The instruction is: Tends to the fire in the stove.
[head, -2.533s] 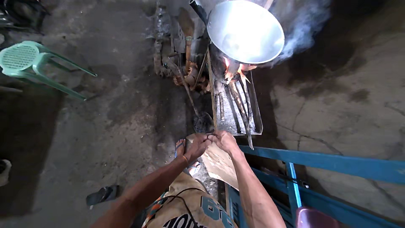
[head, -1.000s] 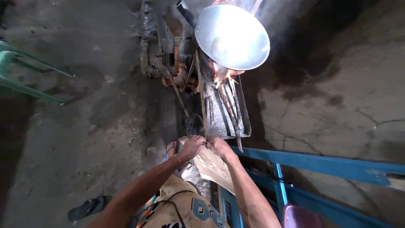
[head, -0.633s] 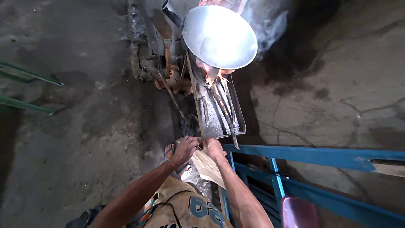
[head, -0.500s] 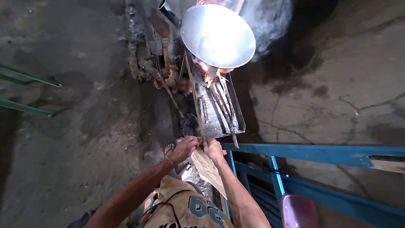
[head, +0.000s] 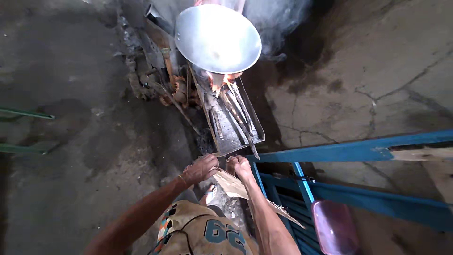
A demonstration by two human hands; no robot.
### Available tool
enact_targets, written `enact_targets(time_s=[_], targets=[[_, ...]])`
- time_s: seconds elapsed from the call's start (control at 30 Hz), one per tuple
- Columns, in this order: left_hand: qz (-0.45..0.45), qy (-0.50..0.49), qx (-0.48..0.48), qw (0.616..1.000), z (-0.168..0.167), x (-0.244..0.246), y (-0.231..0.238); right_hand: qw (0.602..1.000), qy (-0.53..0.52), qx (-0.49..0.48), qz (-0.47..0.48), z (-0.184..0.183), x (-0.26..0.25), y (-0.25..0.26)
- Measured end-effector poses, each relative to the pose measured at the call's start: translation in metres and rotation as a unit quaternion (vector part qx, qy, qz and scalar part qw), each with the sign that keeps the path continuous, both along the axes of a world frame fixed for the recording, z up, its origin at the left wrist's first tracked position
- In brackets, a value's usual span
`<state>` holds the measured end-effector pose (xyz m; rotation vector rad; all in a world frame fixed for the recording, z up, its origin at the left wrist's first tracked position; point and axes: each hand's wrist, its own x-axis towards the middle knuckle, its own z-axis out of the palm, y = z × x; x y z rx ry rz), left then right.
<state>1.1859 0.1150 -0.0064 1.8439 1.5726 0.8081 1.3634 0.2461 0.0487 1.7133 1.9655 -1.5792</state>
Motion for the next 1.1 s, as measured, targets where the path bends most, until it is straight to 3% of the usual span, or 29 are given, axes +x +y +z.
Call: enact_targets(time_s=[0.2, 0.33, 0.47, 0.67, 0.73, 0.83, 0.9, 1.03, 1.1], targets=[[-0.070, 0.057, -0.006, 0.996, 0.021, 0.009, 0.023, 0.995, -0.019, -0.020, 0.094, 0.015, -0.006, -0.012], [-0.117, 0.127, -0.140, 0.975, 0.057, 0.019, 0.040, 0.986, -0.108, 0.027, 0.121, 0.021, -0.009, -0.011], [-0.127, 0.205, -0.178, 0.954, 0.070, 0.033, 0.047, 0.990, -0.133, 0.044, 0.028, 0.018, -0.013, -0.011], [-0.091, 0.212, -0.103, 0.968, 0.061, 0.032, 0.022, 0.991, -0.101, 0.037, -0.075, 0.009, -0.009, -0.019], [-0.073, 0.209, -0.080, 0.972, 0.054, 0.033, 0.012, 0.985, -0.040, 0.018, -0.165, 0.003, -0.004, -0.021], [-0.030, 0.209, -0.001, 0.978, 0.046, 0.036, 0.000, 0.908, 0.137, -0.031, -0.394, -0.004, 0.001, -0.026], [-0.028, 0.218, 0.008, 0.976, 0.044, 0.035, -0.004, 0.847, 0.222, -0.041, -0.481, 0.004, 0.006, -0.028], [-0.074, 0.174, -0.092, 0.978, 0.047, 0.017, -0.040, 0.749, 0.372, 0.079, -0.543, 0.070, 0.044, 0.035], [-0.070, 0.188, -0.116, 0.973, 0.054, 0.009, -0.037, 0.761, 0.412, 0.090, -0.492, 0.093, 0.055, 0.054]])
